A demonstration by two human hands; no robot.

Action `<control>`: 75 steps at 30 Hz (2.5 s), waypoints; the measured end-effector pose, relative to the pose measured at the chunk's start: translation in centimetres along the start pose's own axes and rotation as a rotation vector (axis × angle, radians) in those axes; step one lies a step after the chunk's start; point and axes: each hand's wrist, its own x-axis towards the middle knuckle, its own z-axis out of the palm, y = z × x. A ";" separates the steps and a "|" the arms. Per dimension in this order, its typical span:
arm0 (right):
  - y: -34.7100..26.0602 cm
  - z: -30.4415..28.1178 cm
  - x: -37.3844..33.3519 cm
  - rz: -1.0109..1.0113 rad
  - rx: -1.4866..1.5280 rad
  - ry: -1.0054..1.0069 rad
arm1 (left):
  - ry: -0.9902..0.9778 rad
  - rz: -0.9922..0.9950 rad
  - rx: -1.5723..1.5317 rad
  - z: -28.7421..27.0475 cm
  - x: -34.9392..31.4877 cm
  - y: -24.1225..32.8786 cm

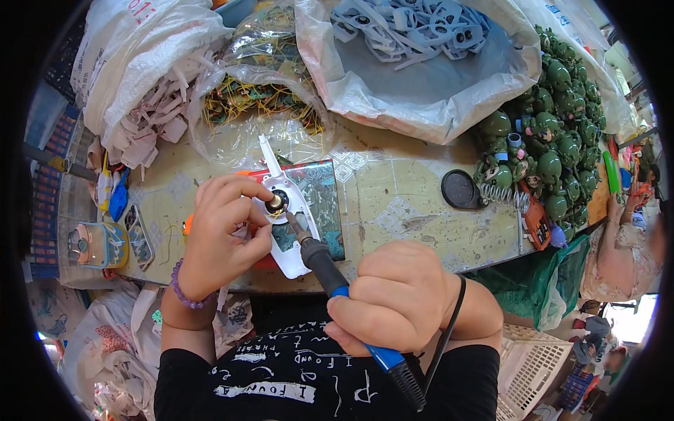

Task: Soldering small electronic components and a speaker onto a circuit board and placing them into a toy casing.

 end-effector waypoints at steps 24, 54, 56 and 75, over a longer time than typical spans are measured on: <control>1.5 -8.0 -11.4 0.382 -0.122 1.330 | 0.052 0.033 -0.006 0.1 0.0 0.3; 6.9 -8.5 -12.5 0.886 -0.135 1.277 | 0.026 -0.006 0.021 -0.1 -0.8 0.1; 6.2 -6.0 -13.3 0.868 -0.055 1.332 | 0.025 -0.029 0.019 -0.2 -0.9 0.0; 12.8 7.9 9.6 0.807 0.123 -0.376 | 0.047 -0.061 -0.055 -2.8 -1.9 -3.0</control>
